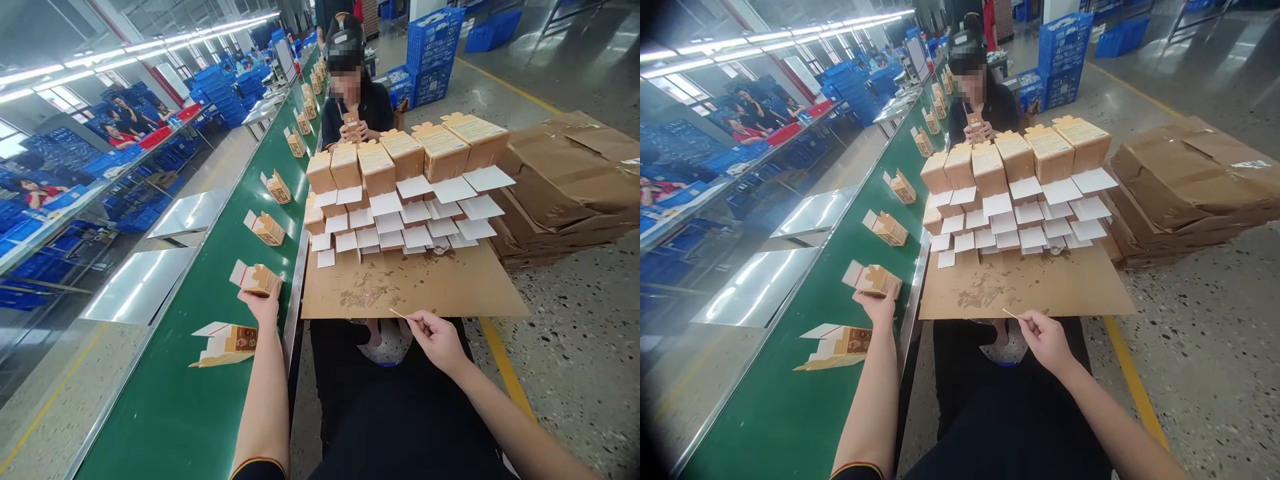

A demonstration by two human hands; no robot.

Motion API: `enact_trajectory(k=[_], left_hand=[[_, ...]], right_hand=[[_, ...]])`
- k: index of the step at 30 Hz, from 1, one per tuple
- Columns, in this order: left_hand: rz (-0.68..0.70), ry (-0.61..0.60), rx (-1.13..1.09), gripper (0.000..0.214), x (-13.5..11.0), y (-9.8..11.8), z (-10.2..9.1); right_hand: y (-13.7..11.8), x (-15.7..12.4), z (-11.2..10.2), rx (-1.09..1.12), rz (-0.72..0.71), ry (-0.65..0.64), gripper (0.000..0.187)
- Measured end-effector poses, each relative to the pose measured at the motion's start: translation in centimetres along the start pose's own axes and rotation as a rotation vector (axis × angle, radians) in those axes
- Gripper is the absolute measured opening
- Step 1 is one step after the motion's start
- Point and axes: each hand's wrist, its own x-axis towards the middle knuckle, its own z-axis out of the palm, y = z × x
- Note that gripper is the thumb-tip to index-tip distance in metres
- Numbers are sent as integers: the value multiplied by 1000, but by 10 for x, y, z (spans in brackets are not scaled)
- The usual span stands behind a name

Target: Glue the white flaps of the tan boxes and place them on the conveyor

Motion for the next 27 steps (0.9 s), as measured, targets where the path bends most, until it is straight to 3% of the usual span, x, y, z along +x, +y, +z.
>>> enact_trajectory(k=[2, 4, 6, 8, 9, 11, 14, 16, 18, 21, 27], left_hand=[[-47, -8, 51, 93, 3, -5, -2], [23, 61, 101, 105, -6, -9, -4], [209, 182, 171, 112, -22, -10, -5], [437, 230, 204, 99, -40, -6, 0], [544, 175, 202, 84, -49, -2, 5], [705, -97, 192, 53, -62, 9, 26], [751, -555, 225, 38, -70, 28, 68], [713, -674, 277, 39, -72, 37, 90], [684, -699, 330, 37, -77, 39, 98], [679, -678, 363, 29, -91, 34, 82], [568, -619, 236, 18, -119, 29, 13]], right_hand=[[-1, 3, -3, -6, 3, 8, 50], [1, 1, -10, -24, 6, 40, 50], [7, -5, -21, -49, 26, 90, 50], [13, -11, -32, -78, 58, 143, 50], [16, -13, -37, -93, 72, 166, 50], [18, -13, -44, -114, 84, 189, 53], [14, -4, -47, -119, 61, 177, 55], [10, 3, -47, -109, 32, 176, 54], [6, 6, -48, -105, 9, 195, 52], [4, 0, -54, -103, 11, 242, 51], [0, -19, -75, -130, 6, 332, 51]])
